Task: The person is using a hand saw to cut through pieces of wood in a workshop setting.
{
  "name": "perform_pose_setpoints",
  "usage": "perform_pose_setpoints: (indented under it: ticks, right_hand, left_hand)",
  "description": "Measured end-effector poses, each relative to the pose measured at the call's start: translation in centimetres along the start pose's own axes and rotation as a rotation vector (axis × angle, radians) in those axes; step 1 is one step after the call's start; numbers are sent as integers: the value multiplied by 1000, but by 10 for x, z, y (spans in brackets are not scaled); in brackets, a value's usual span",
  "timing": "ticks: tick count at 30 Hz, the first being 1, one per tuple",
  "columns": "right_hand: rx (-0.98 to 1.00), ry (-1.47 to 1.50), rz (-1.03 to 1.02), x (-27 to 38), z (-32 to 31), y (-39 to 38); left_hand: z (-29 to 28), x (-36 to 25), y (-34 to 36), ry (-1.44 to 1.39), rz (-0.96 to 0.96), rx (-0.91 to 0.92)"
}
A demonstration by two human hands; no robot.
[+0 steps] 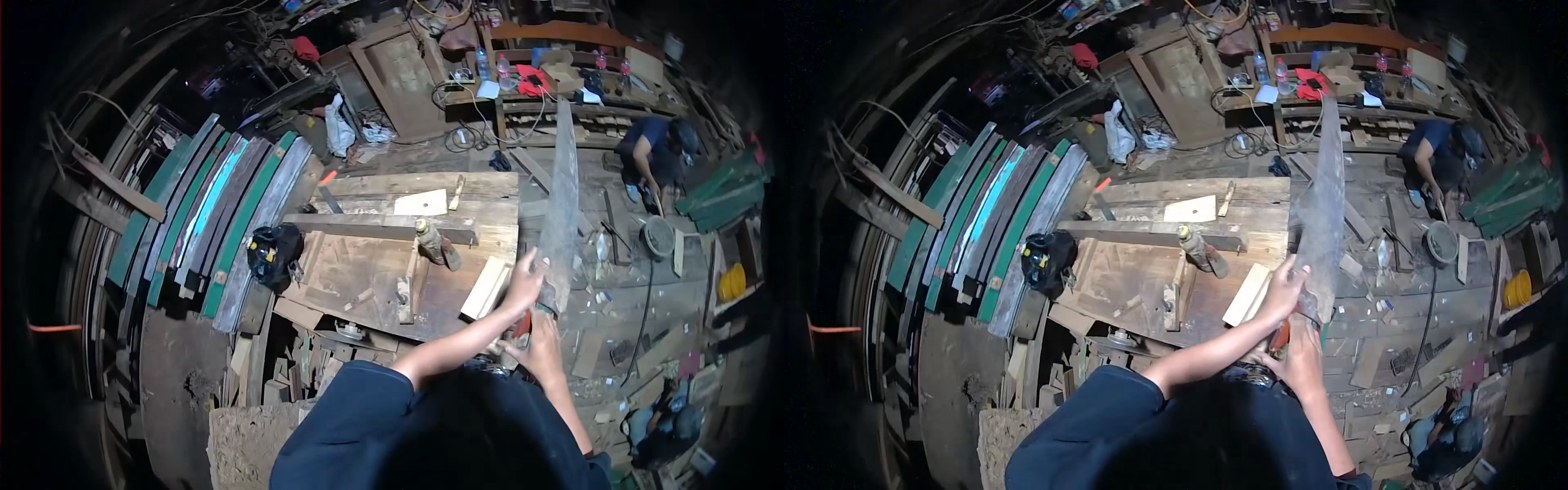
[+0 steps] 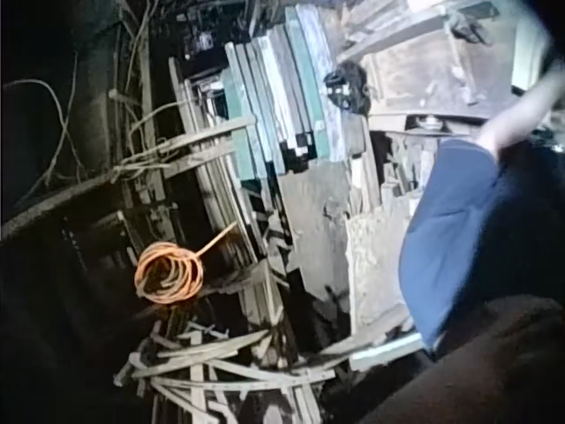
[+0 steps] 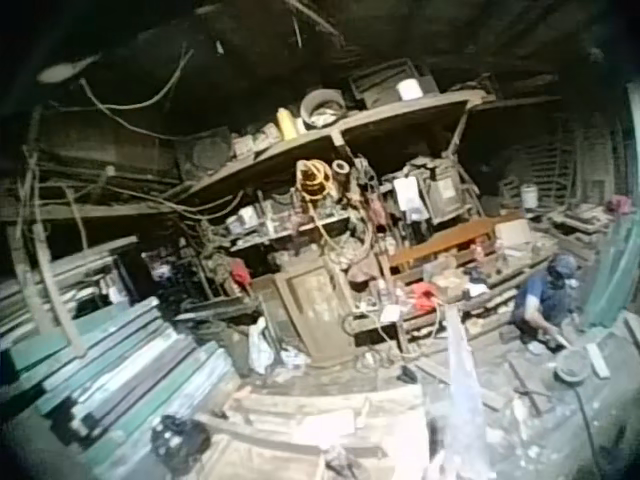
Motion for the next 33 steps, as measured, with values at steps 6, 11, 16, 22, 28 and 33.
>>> perform_pose_setpoints:
  ticks: [6,11,16,22,28,33]
  right_hand:
    - [-110,63,236,-26,13,-16]
    - [-393,251,609,-65,-10,-69]
    - [-430,313,487,-48,1,-76]
    - [-420,461,553,-32,-20,-58]
    - [-371,494,466,-26,-2,-41]
    - [-365,448,435,-12,15,-26]
  left_hand:
    - [0,1,-6,11,-19,57]
    - [-70,-24,-1,680,307,-61]
    - [-149,108,78,229,179,-103]
    - [-103,107,51,143,33,33]
    - [-67,108,57,23,-98,-141]
    - [-40,102,78,197,79,-228]
Point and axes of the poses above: each hand's wrist, its own y-axis towards the middle knuckle, its own z-axis out of the palm, x = y × z, the point moved 2 cm from there along y, towards the middle knuckle, and after that the axes turned 10 degrees about -z, right-handed, at the moved point
